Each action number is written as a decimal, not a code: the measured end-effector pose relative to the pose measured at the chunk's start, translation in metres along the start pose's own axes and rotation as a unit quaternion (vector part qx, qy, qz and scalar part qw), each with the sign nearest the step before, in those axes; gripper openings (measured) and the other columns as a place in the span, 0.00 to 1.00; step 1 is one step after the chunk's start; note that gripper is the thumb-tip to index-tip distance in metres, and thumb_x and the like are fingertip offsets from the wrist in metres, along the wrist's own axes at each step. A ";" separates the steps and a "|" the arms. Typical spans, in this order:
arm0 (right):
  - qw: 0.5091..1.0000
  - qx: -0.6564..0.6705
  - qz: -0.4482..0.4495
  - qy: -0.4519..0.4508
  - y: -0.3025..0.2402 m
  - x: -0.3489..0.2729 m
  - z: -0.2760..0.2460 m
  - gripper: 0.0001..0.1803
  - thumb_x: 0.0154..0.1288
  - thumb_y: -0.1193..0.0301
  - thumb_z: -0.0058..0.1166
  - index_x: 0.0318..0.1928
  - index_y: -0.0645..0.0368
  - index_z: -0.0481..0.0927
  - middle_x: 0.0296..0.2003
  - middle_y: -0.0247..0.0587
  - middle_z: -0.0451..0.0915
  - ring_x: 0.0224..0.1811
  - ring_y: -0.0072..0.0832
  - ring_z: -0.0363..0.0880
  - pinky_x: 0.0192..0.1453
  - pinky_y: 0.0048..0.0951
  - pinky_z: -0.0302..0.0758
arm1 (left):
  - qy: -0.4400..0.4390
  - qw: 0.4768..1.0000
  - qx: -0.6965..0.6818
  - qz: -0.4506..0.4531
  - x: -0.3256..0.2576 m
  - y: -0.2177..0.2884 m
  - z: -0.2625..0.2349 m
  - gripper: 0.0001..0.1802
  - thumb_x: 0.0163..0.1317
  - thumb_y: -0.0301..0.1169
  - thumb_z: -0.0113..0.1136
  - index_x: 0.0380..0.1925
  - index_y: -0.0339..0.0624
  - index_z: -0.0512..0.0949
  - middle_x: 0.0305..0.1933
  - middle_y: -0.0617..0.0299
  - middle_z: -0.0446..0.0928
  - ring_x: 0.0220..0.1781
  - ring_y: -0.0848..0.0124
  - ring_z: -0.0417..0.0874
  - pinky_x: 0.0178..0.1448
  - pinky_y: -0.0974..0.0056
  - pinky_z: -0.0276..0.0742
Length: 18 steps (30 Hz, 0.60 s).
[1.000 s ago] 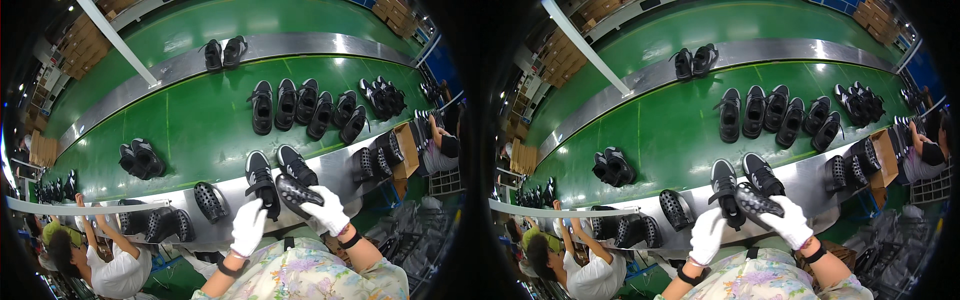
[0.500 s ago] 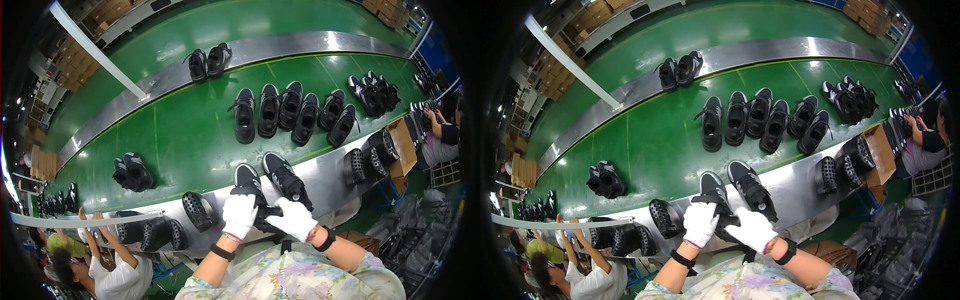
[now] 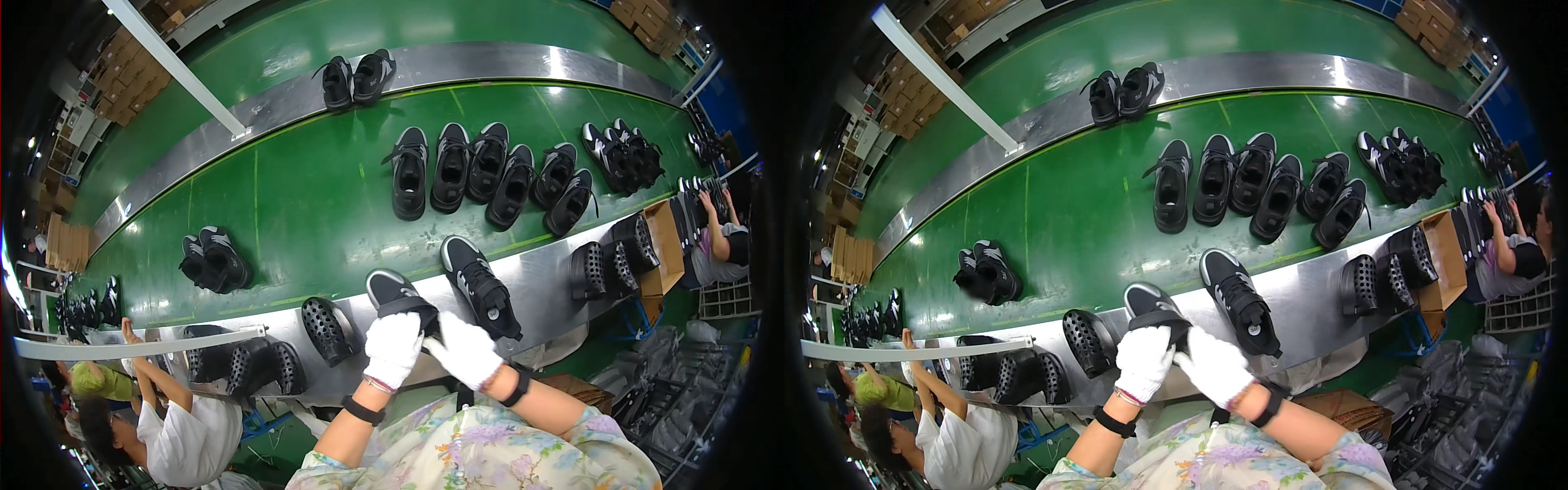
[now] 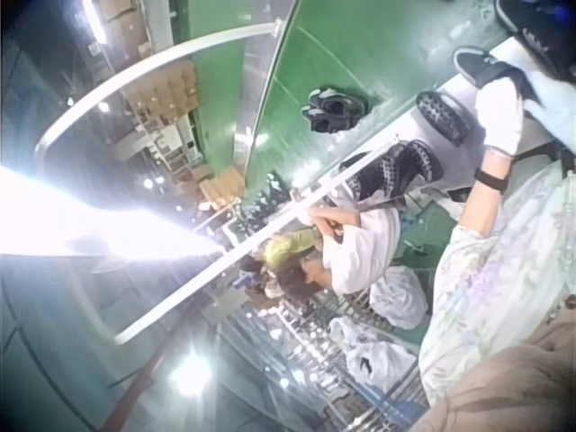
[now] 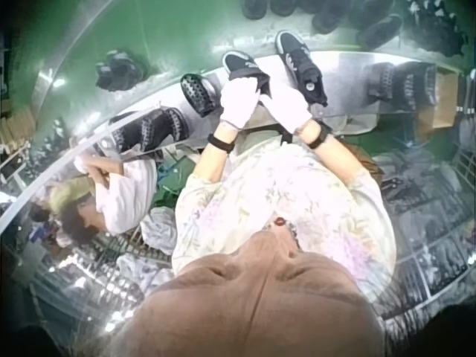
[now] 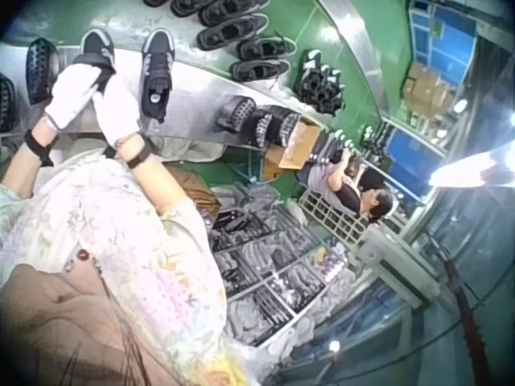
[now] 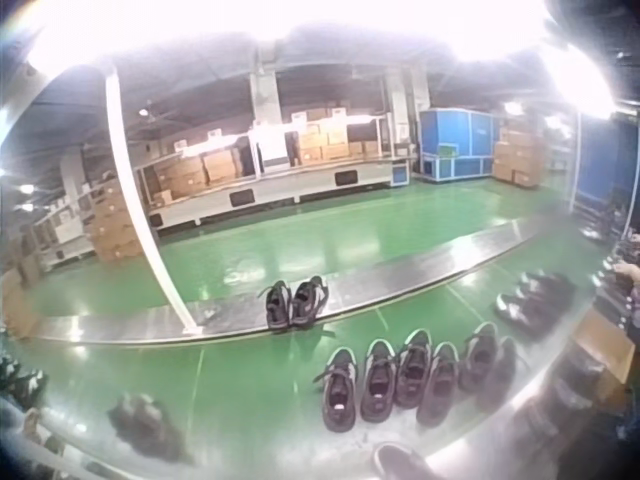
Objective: Handling shoe components and assembling sneakers on a production line.
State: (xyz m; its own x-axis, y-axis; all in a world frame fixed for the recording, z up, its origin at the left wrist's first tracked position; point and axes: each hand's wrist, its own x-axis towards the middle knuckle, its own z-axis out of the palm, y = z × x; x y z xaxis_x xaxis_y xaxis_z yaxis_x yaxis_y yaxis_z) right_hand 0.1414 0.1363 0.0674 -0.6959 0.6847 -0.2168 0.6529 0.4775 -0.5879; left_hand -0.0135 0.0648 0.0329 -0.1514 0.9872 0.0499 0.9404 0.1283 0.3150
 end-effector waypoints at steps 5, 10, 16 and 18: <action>0.999 -0.027 -0.011 -0.040 0.000 0.019 0.023 0.27 0.65 0.51 0.58 0.48 0.62 0.70 0.36 0.53 0.82 0.38 0.52 0.84 0.42 0.47 0.80 | 0.048 0.999 0.010 0.005 -0.004 -0.016 0.000 0.19 0.52 0.36 0.67 0.46 0.46 0.81 0.33 0.56 0.78 0.38 0.54 0.80 0.43 0.51 0.76; 0.990 -0.005 0.057 -0.128 0.002 0.030 0.004 0.36 0.57 0.42 0.63 0.48 0.61 0.70 0.38 0.55 0.81 0.43 0.54 0.82 0.47 0.48 0.79 | 0.036 0.999 -0.007 -0.024 -0.011 -0.015 -0.003 0.19 0.51 0.35 0.66 0.45 0.47 0.80 0.35 0.55 0.77 0.38 0.54 0.79 0.41 0.50 0.76; 0.997 -0.017 0.064 -0.045 0.028 0.042 0.052 0.28 0.52 0.57 0.69 0.48 0.58 0.72 0.38 0.52 0.81 0.41 0.53 0.82 0.46 0.49 0.79 | 0.098 0.994 -0.009 0.045 -0.007 -0.005 -0.001 0.09 0.55 0.30 0.58 0.37 0.44 0.81 0.29 0.58 0.76 0.35 0.58 0.80 0.37 0.54 0.76; 0.997 -0.023 0.068 -0.014 0.030 0.044 0.066 0.27 0.53 0.60 0.67 0.50 0.58 0.73 0.38 0.53 0.81 0.41 0.52 0.83 0.45 0.49 0.79 | 0.035 0.998 0.041 0.015 -0.008 0.004 -0.002 0.10 0.55 0.30 0.59 0.37 0.45 0.81 0.29 0.59 0.76 0.34 0.58 0.81 0.36 0.55 0.77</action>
State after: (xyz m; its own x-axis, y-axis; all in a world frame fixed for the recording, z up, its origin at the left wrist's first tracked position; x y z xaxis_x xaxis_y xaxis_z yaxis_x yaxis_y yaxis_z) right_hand 0.1110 0.1443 -0.0113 -0.6073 0.7294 -0.3148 0.7547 0.4059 -0.5154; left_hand -0.0091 0.0572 0.0354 -0.1419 0.9819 0.1255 0.9661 0.1097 0.2339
